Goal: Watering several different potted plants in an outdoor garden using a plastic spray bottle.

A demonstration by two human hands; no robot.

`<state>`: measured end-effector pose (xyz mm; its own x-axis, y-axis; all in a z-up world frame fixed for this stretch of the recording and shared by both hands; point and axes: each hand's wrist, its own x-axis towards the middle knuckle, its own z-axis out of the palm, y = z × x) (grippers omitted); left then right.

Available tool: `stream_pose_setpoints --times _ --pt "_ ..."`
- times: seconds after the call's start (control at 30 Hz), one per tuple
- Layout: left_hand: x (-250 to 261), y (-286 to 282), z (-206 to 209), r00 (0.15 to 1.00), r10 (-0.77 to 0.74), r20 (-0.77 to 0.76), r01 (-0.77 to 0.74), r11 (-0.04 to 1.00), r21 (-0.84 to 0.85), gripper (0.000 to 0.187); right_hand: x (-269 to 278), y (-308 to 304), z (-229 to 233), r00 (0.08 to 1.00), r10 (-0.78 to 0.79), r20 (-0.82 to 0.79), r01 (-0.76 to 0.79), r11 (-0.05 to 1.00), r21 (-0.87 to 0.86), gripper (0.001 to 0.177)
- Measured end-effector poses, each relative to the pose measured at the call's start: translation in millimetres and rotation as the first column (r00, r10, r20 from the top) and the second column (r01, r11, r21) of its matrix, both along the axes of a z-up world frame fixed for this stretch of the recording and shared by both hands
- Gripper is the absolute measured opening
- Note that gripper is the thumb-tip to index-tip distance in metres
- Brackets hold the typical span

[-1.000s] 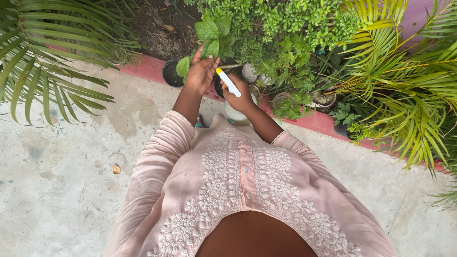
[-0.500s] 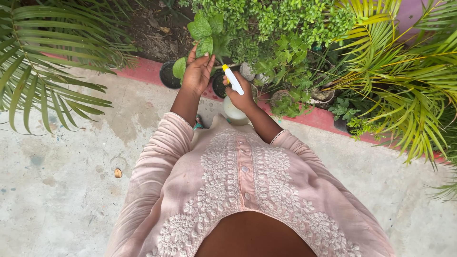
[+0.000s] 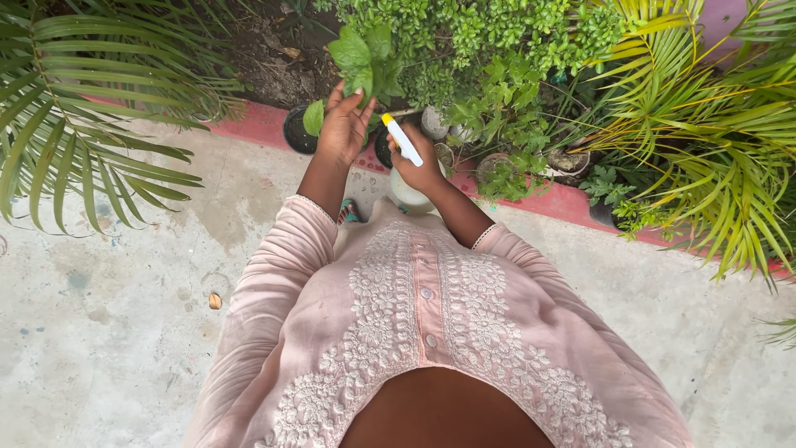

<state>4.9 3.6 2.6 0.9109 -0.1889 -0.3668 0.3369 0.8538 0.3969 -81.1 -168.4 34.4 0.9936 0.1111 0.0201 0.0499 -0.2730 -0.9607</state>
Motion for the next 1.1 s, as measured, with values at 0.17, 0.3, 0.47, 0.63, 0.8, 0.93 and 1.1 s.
stream_pose_setpoints --times 0.17,0.3,0.47,0.63,0.8,0.93,1.1 --pt "-1 -7 5 0.998 -0.059 0.006 0.059 0.997 0.044 0.049 -1 3 6 0.999 0.032 -0.014 -0.032 0.999 -0.035 0.029" --pt "-2 -9 9 0.998 -0.066 0.021 0.065 0.996 0.063 0.049 0 3 15 0.997 -0.018 0.079 0.022 0.998 -0.058 0.034" --pt "-7 -14 8 0.998 -0.064 0.020 0.062 0.994 0.093 0.052 -5 -3 9 0.999 -0.036 0.022 0.038 0.995 -0.091 0.030" --pt "-8 -20 7 0.997 -0.073 0.026 0.070 0.992 0.103 0.053 -3 -3 18 0.996 -0.059 0.072 0.064 0.996 -0.067 0.034" --pt "-9 -24 1 0.996 -0.075 0.052 0.071 0.994 0.084 0.059 -4 -6 10 0.997 -0.072 -0.013 0.070 0.987 -0.144 0.028" --pt "-18 -22 42 0.991 -0.130 -0.030 0.133 0.964 0.230 0.075 -2 -8 14 0.995 -0.096 0.010 0.096 0.992 -0.085 0.035" --pt "-24 -30 41 0.978 -0.209 0.018 0.144 0.731 0.667 0.100 -6 -13 15 0.987 0.008 0.162 0.012 0.992 -0.126 0.043"
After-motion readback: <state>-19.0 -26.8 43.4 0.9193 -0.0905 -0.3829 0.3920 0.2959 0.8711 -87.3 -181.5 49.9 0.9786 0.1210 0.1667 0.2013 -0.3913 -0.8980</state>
